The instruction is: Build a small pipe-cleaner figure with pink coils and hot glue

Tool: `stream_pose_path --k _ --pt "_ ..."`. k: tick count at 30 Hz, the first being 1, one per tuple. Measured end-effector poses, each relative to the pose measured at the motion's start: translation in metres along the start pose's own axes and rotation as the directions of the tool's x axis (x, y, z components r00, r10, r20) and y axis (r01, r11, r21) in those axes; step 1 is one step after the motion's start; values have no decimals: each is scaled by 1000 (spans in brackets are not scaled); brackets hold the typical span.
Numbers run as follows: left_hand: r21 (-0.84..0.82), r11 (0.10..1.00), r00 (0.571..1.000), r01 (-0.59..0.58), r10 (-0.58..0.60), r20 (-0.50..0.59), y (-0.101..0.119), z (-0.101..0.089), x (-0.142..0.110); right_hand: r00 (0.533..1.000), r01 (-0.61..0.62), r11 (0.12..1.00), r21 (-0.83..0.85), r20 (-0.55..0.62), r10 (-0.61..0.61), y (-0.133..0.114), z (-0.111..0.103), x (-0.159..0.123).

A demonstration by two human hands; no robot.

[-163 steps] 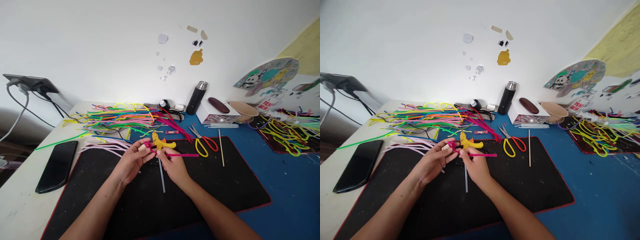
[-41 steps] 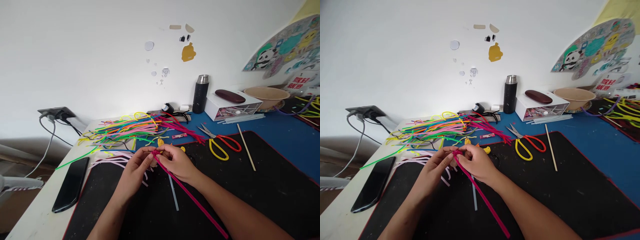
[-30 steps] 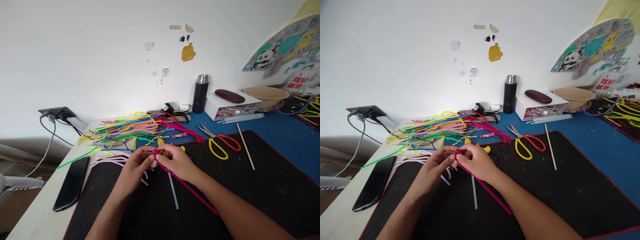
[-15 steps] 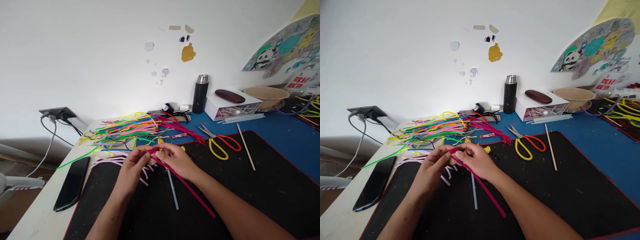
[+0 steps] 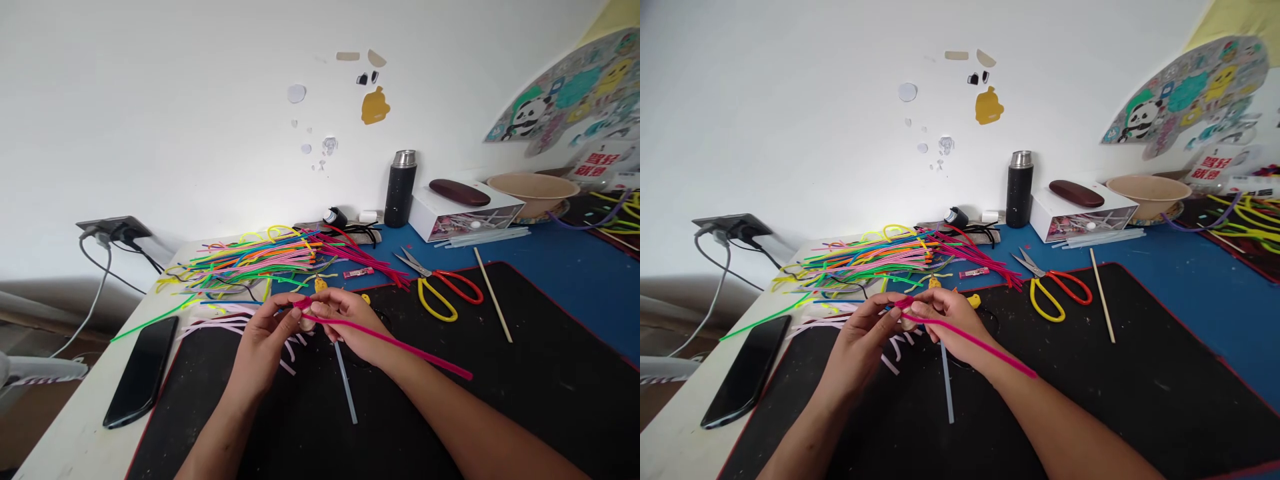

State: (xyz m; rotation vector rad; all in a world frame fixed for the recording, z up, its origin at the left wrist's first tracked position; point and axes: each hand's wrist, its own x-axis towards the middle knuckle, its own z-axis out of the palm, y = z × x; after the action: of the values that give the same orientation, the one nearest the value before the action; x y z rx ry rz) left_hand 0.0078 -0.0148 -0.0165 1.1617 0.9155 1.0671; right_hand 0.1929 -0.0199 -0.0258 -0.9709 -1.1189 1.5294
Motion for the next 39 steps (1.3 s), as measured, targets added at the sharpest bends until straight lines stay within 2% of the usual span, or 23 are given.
stream_pose_path --k 6,13,23,27,32,39 --pt "-15 1000 999 9 -8 47 1 2 -1 1000 5 997 80 -24 -4 4 0 3" --pt "-1 1000 999 31 -31 31 1 2 -1 999 -33 994 105 -33 37 3 1 2" --pt "46 999 1000 23 -22 -21 2 3 -4 1000 -18 999 40 9 18 2 -1 2" --pt "37 999 998 12 -10 -54 3 3 -5 998 47 998 -36 -26 -48 5 -3 4" --pt "45 998 999 33 -32 -30 6 4 -6 999 14 999 -33 -29 -15 4 -3 3" --pt "110 994 1000 -22 23 -8 8 6 -4 1000 16 999 -33 8 -16 0 0 -1"
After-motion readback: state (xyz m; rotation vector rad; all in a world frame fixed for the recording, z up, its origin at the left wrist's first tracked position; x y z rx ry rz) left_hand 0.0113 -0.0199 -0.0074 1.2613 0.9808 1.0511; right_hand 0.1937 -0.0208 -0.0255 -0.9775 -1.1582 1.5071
